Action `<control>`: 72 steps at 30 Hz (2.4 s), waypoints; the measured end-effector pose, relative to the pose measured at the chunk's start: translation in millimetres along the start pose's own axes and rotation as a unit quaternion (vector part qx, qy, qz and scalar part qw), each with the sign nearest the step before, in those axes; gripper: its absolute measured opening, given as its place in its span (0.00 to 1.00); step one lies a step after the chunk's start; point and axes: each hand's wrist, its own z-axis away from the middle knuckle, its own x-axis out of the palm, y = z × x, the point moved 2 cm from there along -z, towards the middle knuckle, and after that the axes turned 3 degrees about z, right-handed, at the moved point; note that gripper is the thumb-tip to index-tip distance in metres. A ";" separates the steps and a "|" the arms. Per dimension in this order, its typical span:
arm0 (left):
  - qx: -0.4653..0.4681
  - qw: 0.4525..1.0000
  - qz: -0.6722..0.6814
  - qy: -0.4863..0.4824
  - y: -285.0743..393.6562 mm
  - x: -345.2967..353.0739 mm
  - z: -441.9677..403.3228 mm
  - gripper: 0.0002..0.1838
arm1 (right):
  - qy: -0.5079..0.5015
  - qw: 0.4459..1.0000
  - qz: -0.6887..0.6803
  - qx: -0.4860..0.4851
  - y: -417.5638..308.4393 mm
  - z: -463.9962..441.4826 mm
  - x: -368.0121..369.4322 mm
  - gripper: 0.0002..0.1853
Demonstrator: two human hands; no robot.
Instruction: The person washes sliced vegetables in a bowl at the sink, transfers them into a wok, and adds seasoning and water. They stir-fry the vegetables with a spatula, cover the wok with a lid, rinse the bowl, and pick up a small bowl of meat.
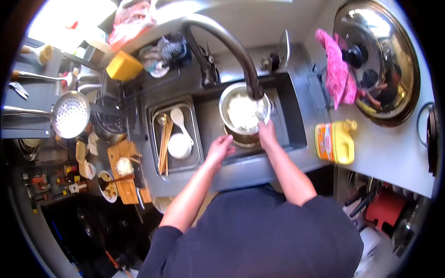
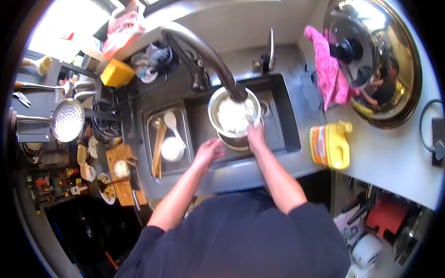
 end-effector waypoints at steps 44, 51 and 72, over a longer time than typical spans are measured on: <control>0.087 0.989 -0.104 0.065 -20.7 -1.6 2.8 0.20 | 0.063 0.997 0.033 0.008 -14.5 -5.2 -19.4 0.23; 0.104 0.984 -0.141 0.018 -30.6 6.0 10.6 0.19 | 0.089 0.989 0.090 -0.079 -4.5 -16.5 -35.6 0.26; 0.092 0.969 0.214 -0.083 -25.8 53.4 -63.8 0.39 | 0.003 0.973 -0.221 0.073 -24.0 39.1 19.7 0.21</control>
